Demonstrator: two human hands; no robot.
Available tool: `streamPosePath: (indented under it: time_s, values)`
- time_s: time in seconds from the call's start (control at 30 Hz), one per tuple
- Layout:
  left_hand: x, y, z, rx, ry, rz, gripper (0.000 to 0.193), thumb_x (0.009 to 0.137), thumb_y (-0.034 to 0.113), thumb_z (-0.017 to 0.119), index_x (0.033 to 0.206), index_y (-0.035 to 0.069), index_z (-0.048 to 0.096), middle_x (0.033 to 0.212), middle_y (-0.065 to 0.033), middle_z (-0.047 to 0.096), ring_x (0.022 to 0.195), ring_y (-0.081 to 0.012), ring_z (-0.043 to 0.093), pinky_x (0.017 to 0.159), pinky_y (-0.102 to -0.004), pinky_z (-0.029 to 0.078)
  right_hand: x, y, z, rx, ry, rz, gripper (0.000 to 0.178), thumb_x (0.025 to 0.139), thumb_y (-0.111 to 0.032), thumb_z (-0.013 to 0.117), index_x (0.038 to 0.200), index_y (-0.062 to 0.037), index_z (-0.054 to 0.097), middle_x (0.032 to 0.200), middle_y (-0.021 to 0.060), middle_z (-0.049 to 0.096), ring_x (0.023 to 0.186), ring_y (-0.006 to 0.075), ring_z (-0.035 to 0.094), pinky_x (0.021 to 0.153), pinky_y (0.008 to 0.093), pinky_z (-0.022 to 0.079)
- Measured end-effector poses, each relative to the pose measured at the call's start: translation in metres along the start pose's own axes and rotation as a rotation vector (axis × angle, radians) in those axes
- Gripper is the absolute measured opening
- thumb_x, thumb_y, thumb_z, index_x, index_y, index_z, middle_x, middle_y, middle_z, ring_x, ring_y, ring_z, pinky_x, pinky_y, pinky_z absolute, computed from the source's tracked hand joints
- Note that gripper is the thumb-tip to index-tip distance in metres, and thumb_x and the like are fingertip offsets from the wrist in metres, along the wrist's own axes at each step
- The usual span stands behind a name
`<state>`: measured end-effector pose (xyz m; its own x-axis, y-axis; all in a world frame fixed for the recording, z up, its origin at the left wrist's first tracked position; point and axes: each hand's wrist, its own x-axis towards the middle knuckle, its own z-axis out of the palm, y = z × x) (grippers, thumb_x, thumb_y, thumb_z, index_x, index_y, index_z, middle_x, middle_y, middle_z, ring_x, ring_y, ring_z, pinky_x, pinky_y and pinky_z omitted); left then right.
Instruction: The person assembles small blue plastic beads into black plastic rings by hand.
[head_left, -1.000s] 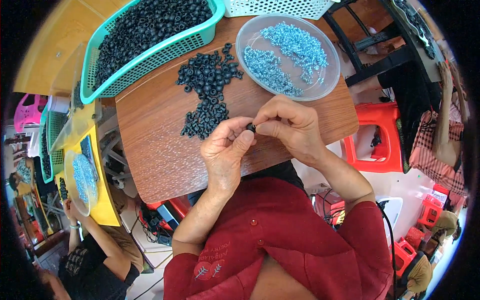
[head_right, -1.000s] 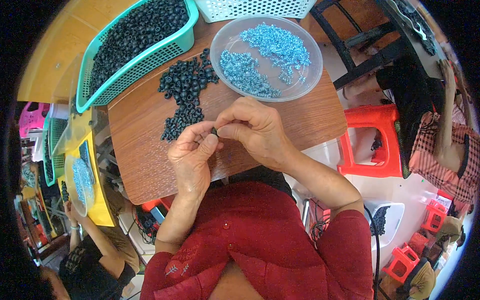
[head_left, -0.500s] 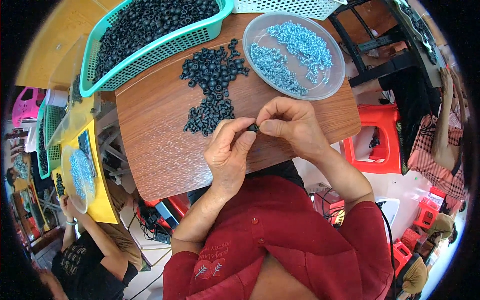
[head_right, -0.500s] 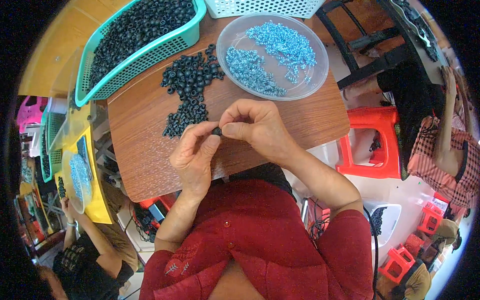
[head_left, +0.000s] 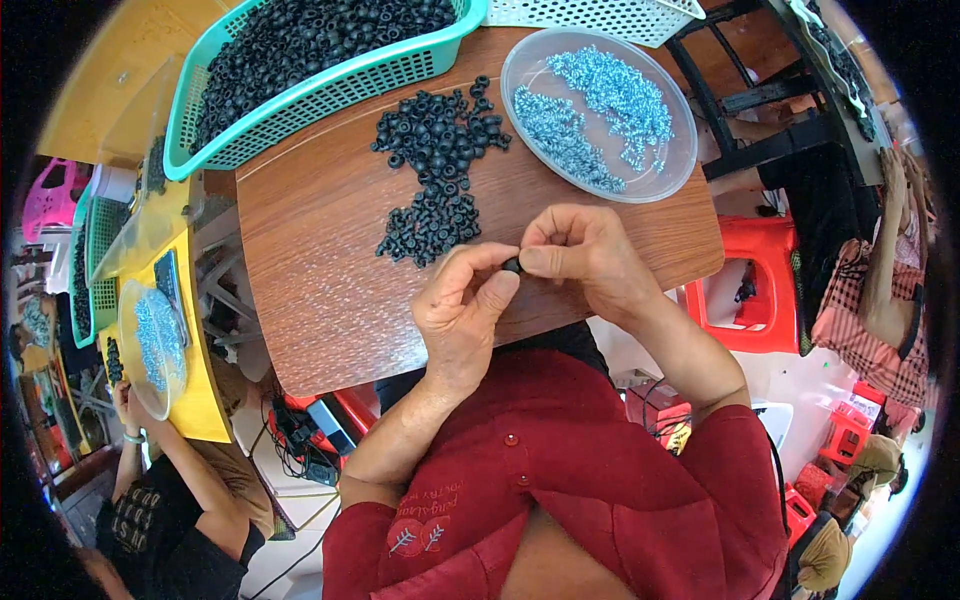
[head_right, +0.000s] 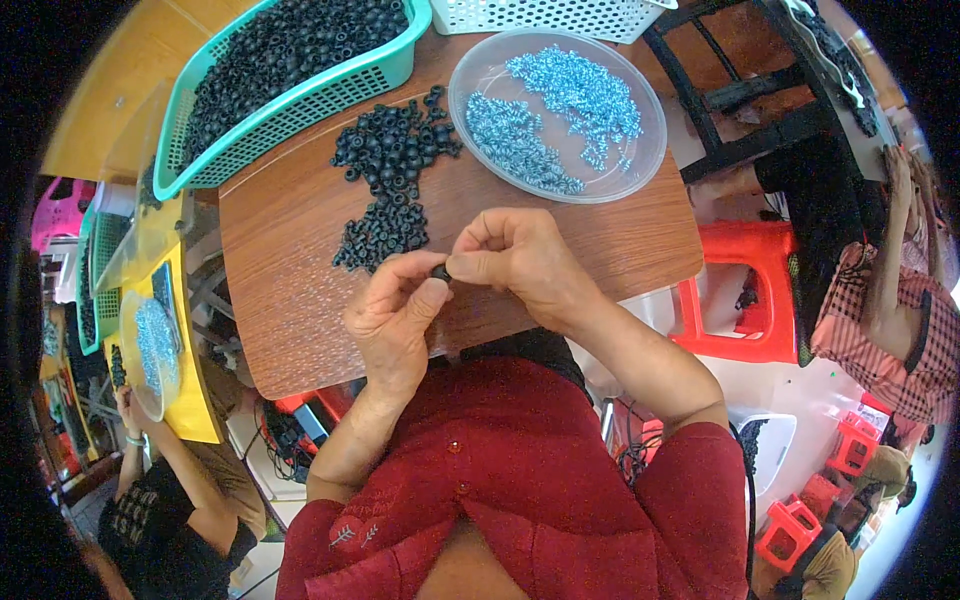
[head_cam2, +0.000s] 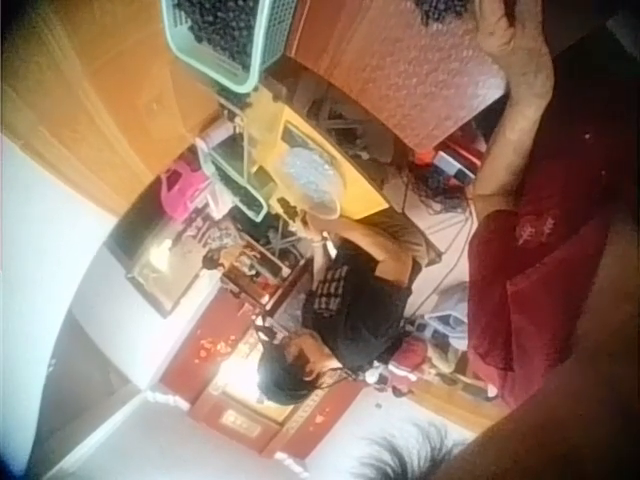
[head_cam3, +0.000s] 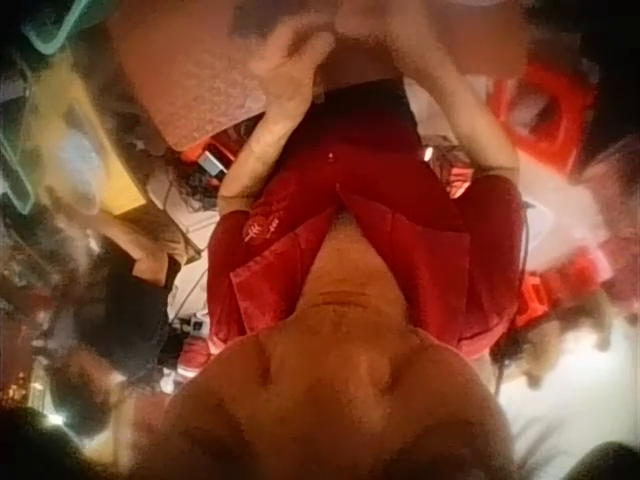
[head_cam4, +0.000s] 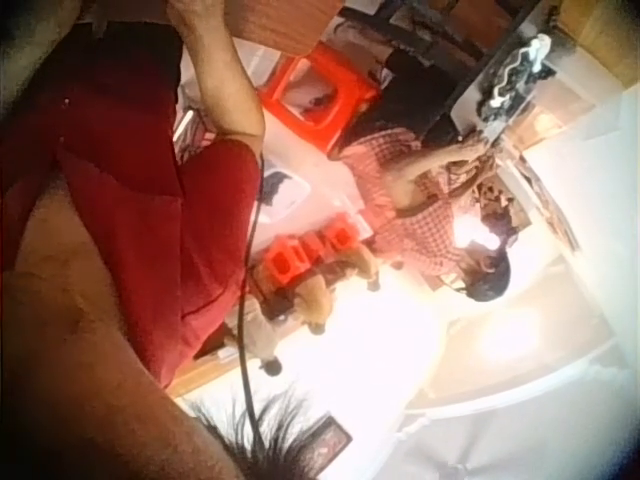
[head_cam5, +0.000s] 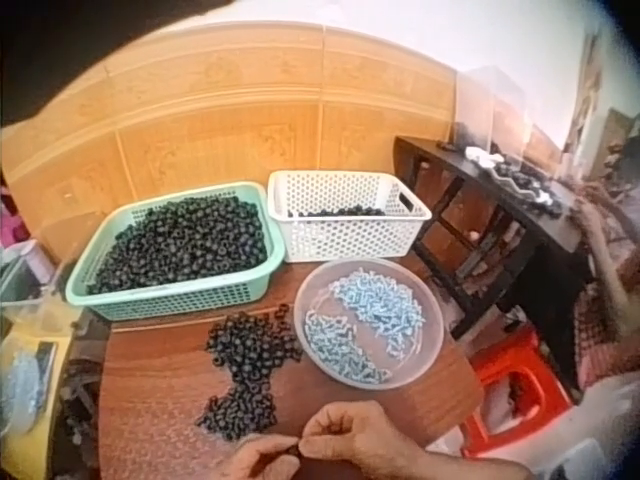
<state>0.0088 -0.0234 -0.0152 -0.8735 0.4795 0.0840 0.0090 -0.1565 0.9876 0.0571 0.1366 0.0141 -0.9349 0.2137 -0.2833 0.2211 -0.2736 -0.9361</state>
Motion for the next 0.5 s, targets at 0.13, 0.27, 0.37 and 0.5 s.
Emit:
streamPosePath:
  time_s: [0.13, 0.27, 0.37, 0.5]
  values:
    - [-0.004, -0.003, -0.002, -0.049, 0.003, -0.078, 0.016, 0.082, 0.007, 0.069, 0.096, 0.000, 0.065, 0.082, -0.0001, 0.057, 0.074, -0.0089, 0.050, 0.067, -0.0208, 0.041, -0.004, 0.001, 0.004, 0.037, -0.047, 0.169, 0.015, 0.077, -0.011, 0.073, 0.082, -0.0039, 0.061, 0.071, -0.0016, 0.058, 0.060, 0.0052, 0.050, 0.054, 0.0188, 0.038]
    - [-0.005, -0.002, -0.006, -0.090, -0.004, -0.040, 0.019, 0.084, 0.007, 0.067, 0.100, -0.001, 0.063, 0.083, -0.0003, 0.058, 0.073, -0.0088, 0.052, 0.069, -0.0205, 0.042, -0.002, 0.005, 0.009, 0.062, -0.034, 0.182, 0.016, 0.079, -0.015, 0.073, 0.081, -0.0044, 0.061, 0.070, -0.0013, 0.058, 0.058, 0.0051, 0.049, 0.052, 0.0186, 0.037]
    - [-0.005, 0.002, -0.009, -0.280, -0.012, -0.162, 0.022, 0.085, 0.006, 0.066, 0.104, -0.002, 0.061, 0.086, -0.0017, 0.060, 0.074, -0.0087, 0.054, 0.070, -0.0203, 0.044, -0.003, 0.005, 0.016, 0.094, -0.019, 0.226, 0.017, 0.081, -0.019, 0.070, 0.082, -0.0049, 0.061, 0.069, -0.0008, 0.058, 0.058, 0.0048, 0.049, 0.053, 0.0179, 0.037]
    - [-0.003, -0.001, -0.015, -0.392, -0.012, -0.260, 0.023, 0.086, 0.005, 0.064, 0.107, -0.003, 0.060, 0.088, -0.0031, 0.062, 0.076, -0.0083, 0.055, 0.071, -0.0204, 0.046, -0.003, 0.008, 0.022, 0.136, 0.005, 0.197, 0.017, 0.083, -0.021, 0.068, 0.082, -0.0049, 0.061, 0.069, -0.0004, 0.059, 0.058, 0.0046, 0.049, 0.052, 0.0174, 0.036]
